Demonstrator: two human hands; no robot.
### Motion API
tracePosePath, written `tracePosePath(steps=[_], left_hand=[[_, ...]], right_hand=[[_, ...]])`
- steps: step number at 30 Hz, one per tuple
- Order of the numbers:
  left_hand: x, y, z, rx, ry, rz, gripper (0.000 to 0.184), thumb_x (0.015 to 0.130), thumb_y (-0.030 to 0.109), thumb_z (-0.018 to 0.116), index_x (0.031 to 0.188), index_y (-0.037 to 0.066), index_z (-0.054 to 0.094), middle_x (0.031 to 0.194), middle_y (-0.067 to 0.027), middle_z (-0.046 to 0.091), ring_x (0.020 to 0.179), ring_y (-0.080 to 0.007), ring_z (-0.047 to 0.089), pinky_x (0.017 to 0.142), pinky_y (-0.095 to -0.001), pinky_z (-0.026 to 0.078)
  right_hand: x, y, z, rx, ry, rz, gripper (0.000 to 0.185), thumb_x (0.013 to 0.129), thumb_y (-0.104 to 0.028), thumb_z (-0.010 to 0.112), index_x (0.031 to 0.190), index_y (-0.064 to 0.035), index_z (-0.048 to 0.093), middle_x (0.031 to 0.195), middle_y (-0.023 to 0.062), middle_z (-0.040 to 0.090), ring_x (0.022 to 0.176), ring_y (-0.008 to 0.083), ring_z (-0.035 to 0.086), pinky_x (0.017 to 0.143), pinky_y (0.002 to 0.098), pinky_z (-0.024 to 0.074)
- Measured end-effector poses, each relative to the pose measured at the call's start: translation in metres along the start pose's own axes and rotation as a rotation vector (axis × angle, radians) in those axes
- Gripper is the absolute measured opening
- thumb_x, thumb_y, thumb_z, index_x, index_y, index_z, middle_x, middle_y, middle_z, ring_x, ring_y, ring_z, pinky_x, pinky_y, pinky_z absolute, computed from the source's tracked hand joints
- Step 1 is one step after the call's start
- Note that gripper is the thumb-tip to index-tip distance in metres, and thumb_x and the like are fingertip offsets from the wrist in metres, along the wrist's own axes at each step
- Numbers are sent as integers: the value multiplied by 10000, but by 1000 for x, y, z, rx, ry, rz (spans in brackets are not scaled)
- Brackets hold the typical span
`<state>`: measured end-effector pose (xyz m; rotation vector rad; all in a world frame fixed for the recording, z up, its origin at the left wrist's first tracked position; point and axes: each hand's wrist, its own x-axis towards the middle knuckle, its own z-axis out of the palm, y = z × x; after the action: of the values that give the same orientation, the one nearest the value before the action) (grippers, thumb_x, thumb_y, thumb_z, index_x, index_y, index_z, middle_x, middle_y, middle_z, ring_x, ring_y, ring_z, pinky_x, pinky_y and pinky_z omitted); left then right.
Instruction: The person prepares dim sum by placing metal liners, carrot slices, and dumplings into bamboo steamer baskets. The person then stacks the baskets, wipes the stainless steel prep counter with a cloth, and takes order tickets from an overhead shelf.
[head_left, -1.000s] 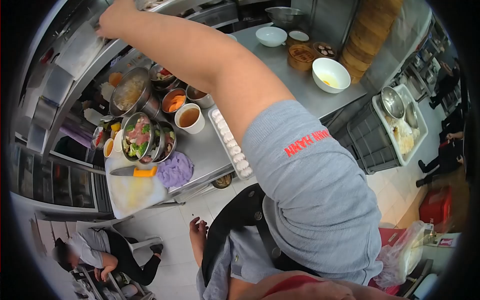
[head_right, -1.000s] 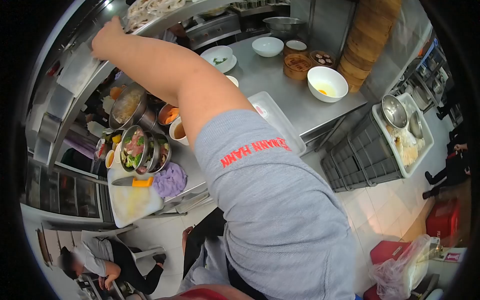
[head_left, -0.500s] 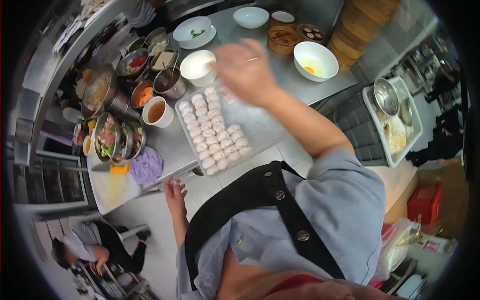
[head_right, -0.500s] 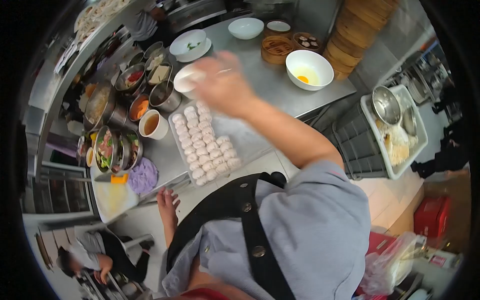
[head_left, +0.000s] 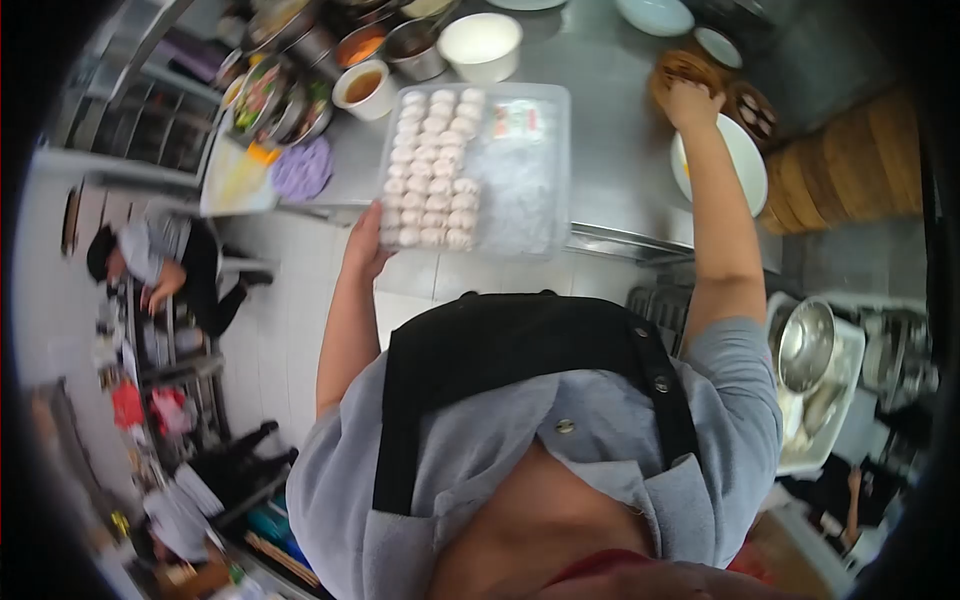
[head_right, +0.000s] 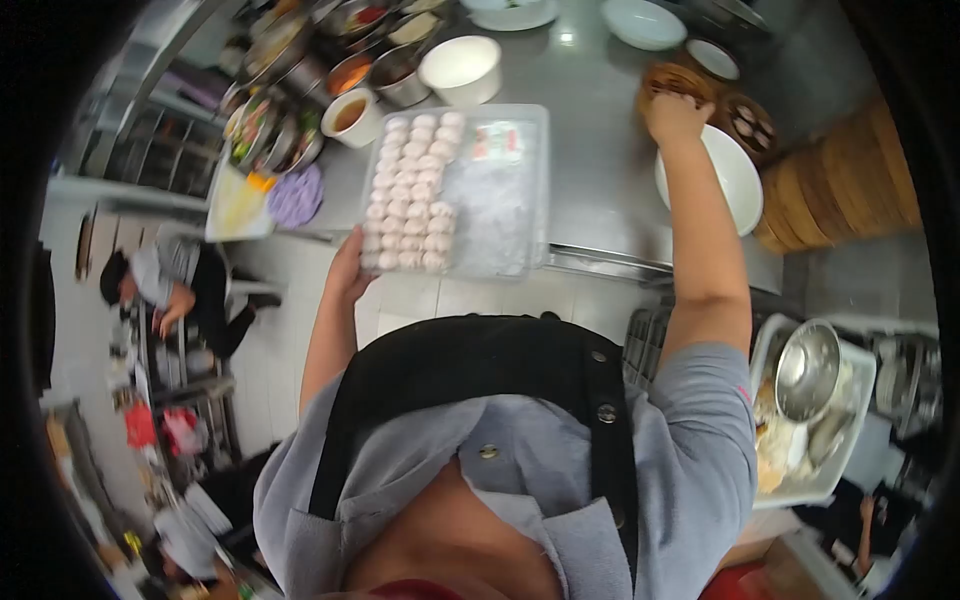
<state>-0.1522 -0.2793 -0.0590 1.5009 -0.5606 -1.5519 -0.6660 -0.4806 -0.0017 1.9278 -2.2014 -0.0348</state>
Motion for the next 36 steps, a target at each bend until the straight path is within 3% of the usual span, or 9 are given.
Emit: tracePosePath(steps=[3, 9, 11, 17, 24, 28, 30, 33, 36], left_hand=[[-4, -1, 2, 7, 43, 17, 462, 968, 431, 422, 1256, 74, 473, 1158, -90, 585, 999, -225, 606, 814, -413, 509], [-4, -13, 0, 57, 175, 109, 484, 960, 436, 440, 1239, 41, 467, 1106, -109, 585, 960, -238, 612, 758, -417, 534], [-9, -10, 11, -9, 192, 132, 484, 947, 439, 467, 1231, 47, 475, 1084, -106, 588, 917, -228, 616, 701, -395, 538], [2, -14, 4, -3, 98, 51, 508, 990, 401, 308, 1316, 19, 392, 1233, -158, 540, 1058, -287, 595, 835, -457, 528], [13, -3, -6, 74, -239, 41, 671, 929, 551, 412, 1454, 158, 271, 1415, -107, 390, 1256, -284, 412, 927, -469, 428], [15, 30, 0, 181, -180, 104, 530, 990, 353, 409, 1385, 6, 341, 1339, -158, 462, 1207, -222, 436, 997, -330, 366], [41, 24, -16, 272, -234, 148, 562, 959, 356, 481, 1381, 14, 335, 1319, -173, 472, 1159, -248, 476, 976, -346, 387], [54, 18, -32, 81, -155, -49, 707, 865, 408, 627, 1380, 48, 303, 1313, -173, 436, 1113, -290, 490, 849, -537, 445], [71, 11, -60, -201, -335, -66, 590, 840, 317, 666, 1280, 54, 374, 1179, -137, 479, 1003, -238, 520, 731, -480, 505]], right_hand=[[13, -27, 1, 50, -131, -81, 284, 877, -154, 495, 1115, -42, 601, 1088, 157, 634, 1033, 318, 591, 908, 464, 420], [-44, -65, -6, 266, 183, -338, 178, 848, -63, 475, 959, -4, 602, 1009, 175, 637, 973, 347, 597, 816, 406, 513], [-67, -64, -23, 317, 76, -378, 184, 828, -44, 482, 966, -5, 597, 1009, 176, 630, 968, 333, 595, 807, 418, 513], [-122, -68, -4, 346, 131, -400, 296, 811, -83, 547, 1098, -23, 588, 1051, 136, 595, 1031, 317, 547, 888, 422, 453], [-200, -147, -45, 534, 379, -377, 329, 813, -97, 617, 1135, -51, 576, 1152, 161, 540, 1085, 351, 487, 935, 459, 380], [-222, -177, -22, 612, 318, -297, 272, 844, -86, 594, 1111, -34, 600, 1145, 180, 556, 1073, 373, 482, 935, 446, 369], [-226, -189, -21, 668, 369, -231, 260, 859, -51, 555, 1115, -21, 589, 1146, 188, 549, 1106, 355, 483, 963, 431, 355], [-230, -200, -20, 790, 380, -172, 245, 862, -28, 527, 1100, -5, 581, 1137, 193, 548, 1082, 364, 475, 951, 430, 358], [-231, -205, -15, 813, 395, -189, 228, 845, -28, 541, 1068, -1, 582, 1111, 196, 543, 1065, 362, 479, 935, 428, 369]])
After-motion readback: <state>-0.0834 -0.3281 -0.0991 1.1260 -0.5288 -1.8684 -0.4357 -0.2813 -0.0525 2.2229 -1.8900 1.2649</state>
